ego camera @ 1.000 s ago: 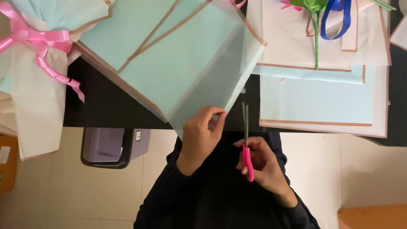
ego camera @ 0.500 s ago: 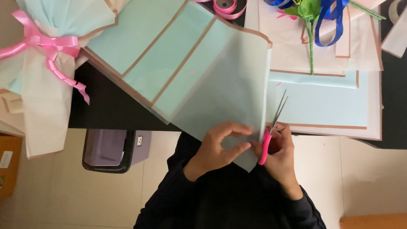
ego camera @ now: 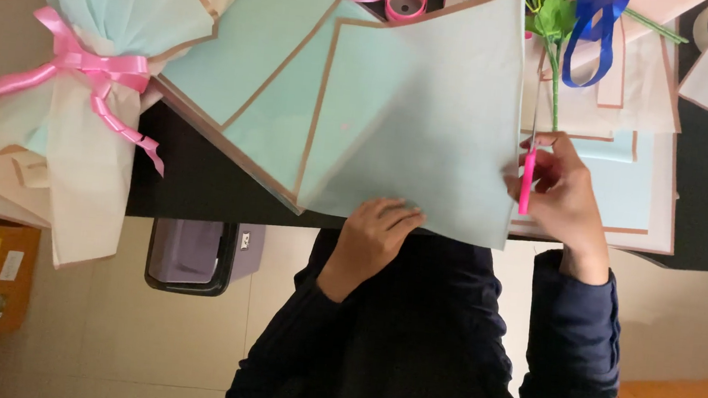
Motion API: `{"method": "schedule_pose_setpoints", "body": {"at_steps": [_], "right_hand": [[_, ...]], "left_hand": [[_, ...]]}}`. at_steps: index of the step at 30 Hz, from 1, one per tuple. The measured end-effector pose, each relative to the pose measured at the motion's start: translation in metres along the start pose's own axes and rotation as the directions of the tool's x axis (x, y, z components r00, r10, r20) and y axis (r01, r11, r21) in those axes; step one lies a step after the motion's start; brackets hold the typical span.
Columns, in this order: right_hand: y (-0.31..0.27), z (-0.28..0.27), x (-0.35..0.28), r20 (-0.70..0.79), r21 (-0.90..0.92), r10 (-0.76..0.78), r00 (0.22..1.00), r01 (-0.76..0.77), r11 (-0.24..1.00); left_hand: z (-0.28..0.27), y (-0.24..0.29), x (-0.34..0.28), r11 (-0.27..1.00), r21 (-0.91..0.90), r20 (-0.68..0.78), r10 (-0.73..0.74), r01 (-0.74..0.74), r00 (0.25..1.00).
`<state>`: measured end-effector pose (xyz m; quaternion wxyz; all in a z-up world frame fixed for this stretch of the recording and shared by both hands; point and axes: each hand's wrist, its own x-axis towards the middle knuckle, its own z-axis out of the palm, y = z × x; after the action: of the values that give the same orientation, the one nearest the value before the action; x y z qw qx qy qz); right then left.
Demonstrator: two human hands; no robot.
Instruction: The person cuts a sheet of light blue wrapping paper with pink scissors, then folds the cut piece in half and smooths it. They repeat the cutting and folding process on another sheet of paper.
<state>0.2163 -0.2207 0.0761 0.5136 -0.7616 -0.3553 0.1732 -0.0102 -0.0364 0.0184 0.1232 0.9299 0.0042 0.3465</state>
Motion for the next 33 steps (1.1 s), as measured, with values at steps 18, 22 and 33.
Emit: {"method": "schedule_pose_setpoints", "body": {"at_steps": [18,22,33], "right_hand": [[0.003,0.074,-0.049,-0.032,0.338,-0.078,0.996,0.084,0.937],[0.028,0.091,-0.034,0.034,0.341,-0.086,0.996,0.069,0.937],[0.029,0.092,-0.032,0.018,0.343,0.0,1.0,-0.006,0.939]], "left_hand": [[0.031,0.002,0.023,0.975,-0.21,-0.052,-0.089,0.076,0.995],[0.014,0.002,0.028,0.95,-0.296,-0.025,-0.108,0.096,0.994],[0.013,-0.007,0.024,0.96,-0.256,-0.052,-0.13,0.113,0.99]]}}
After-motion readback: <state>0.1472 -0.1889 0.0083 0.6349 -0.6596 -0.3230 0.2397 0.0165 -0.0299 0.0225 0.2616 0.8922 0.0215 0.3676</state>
